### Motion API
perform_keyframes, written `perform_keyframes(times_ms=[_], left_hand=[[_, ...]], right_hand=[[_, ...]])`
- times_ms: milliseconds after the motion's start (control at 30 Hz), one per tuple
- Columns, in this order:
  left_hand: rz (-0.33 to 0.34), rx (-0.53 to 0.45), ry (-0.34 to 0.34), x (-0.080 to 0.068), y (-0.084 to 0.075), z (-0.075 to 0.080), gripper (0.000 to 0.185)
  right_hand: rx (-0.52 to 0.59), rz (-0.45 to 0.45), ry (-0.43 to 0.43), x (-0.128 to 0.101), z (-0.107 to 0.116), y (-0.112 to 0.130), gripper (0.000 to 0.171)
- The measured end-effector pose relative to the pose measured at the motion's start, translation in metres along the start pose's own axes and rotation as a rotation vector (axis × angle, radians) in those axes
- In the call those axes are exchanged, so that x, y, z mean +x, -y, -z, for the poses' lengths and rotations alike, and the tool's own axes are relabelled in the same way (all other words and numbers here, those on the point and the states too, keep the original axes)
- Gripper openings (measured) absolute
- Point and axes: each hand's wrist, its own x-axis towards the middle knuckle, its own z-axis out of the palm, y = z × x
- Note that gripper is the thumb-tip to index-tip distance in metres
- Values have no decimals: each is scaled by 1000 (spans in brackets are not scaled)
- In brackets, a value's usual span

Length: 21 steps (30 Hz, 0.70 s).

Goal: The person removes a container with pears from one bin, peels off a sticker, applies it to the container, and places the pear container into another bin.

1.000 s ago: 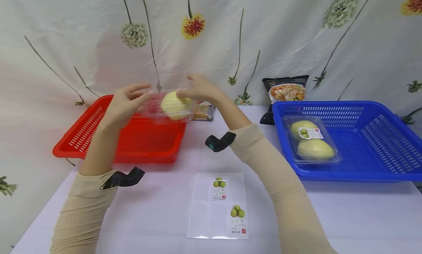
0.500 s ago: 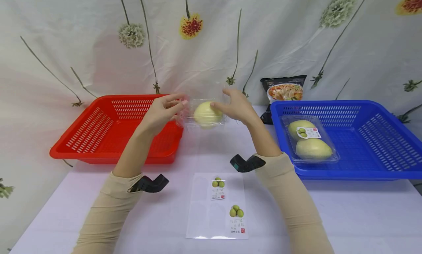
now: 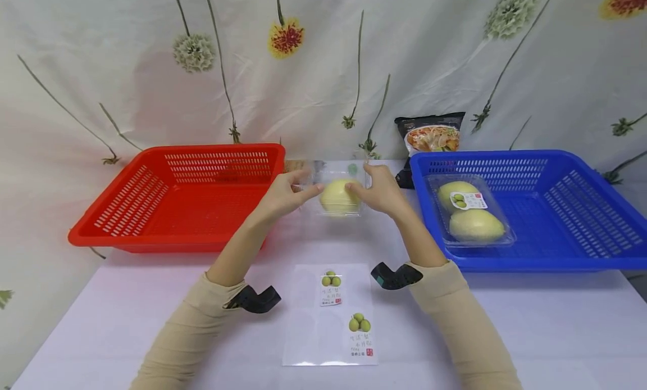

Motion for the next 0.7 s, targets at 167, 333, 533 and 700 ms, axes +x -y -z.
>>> perform_keyframes(times_ms=[167, 333, 533, 700], left_hand=[[52, 26, 34, -3, 6, -13, 68], [61, 37, 48, -3, 12, -21, 68], [82, 50, 60, -3, 20, -28, 68], [76, 57, 68, -5, 23, -31, 67]], right_hand=[[-13, -38, 4, -3, -10, -8, 67], [-11, -60, 15, -5, -18, -16, 68], [-16, -31, 20, -8, -26, -23, 67], [-20, -6, 9, -9, -30, -27, 66]])
